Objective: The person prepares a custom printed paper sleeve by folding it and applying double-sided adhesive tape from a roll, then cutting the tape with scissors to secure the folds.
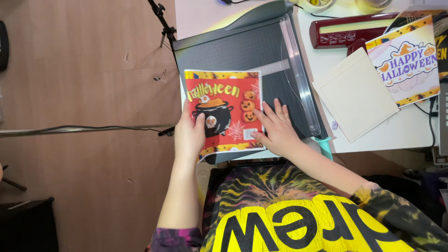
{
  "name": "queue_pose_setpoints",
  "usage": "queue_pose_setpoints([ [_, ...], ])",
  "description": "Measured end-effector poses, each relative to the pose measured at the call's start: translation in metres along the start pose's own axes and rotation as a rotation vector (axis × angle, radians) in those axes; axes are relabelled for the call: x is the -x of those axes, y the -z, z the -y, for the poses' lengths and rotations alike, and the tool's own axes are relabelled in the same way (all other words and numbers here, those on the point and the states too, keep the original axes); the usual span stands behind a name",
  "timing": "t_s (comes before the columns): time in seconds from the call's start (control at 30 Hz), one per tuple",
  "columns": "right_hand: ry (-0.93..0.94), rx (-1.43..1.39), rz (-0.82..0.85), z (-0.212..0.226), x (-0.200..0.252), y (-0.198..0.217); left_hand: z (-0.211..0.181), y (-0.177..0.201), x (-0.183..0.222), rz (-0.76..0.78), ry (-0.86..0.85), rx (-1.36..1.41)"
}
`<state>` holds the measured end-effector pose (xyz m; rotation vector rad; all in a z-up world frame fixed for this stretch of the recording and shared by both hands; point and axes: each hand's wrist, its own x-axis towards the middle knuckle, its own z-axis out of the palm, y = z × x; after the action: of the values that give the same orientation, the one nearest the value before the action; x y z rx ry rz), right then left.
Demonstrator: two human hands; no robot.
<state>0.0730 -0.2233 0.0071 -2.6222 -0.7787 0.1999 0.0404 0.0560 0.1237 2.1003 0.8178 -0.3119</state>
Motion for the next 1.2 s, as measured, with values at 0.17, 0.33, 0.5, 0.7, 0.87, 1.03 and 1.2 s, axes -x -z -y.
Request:
queue_pose_setpoints([
  [0.17, -0.112, -0.649, -0.063, -0.017, -0.01, -0.002, -0.019, 0.011, 0.046, -0.296, -0.911, -0.182],
  [0.33, -0.494, -1.493, -0.122, -0.009, -0.038, 0.081, 0.009, -0.034, 0.047, -0.131, -1.287, -0.428],
  [0.5, -0.67, -1.712, 0.009, -0.089, -0.048, 0.051, 0.049, -0.07, 0.022, 0.111, -1.226, -0.571],
  [0.7, -0.513, -0.814, -0.12, -0.05, -0.036, 0.054, 0.067, -0.085, 0.011, 0.276, -1.127, -0.688],
  [0.87, 0.541, -0.038, -0.443, -0.04, -0.004, 0.036, 0.086, -0.099, 0.002, 0.012, -1.248, -0.496],
  [1.03, 0.56, 0.128, -0.38, -0.027, 0.01, 0.036, 0.093, -0.113, -0.001, -0.489, -1.326, -0.407],
  [1.2, 0.503, 0.152, -0.343, -0.024, 0.013, 0.034, 0.081, -0.108, 0.003, -0.63, -1.254, -0.589],
])
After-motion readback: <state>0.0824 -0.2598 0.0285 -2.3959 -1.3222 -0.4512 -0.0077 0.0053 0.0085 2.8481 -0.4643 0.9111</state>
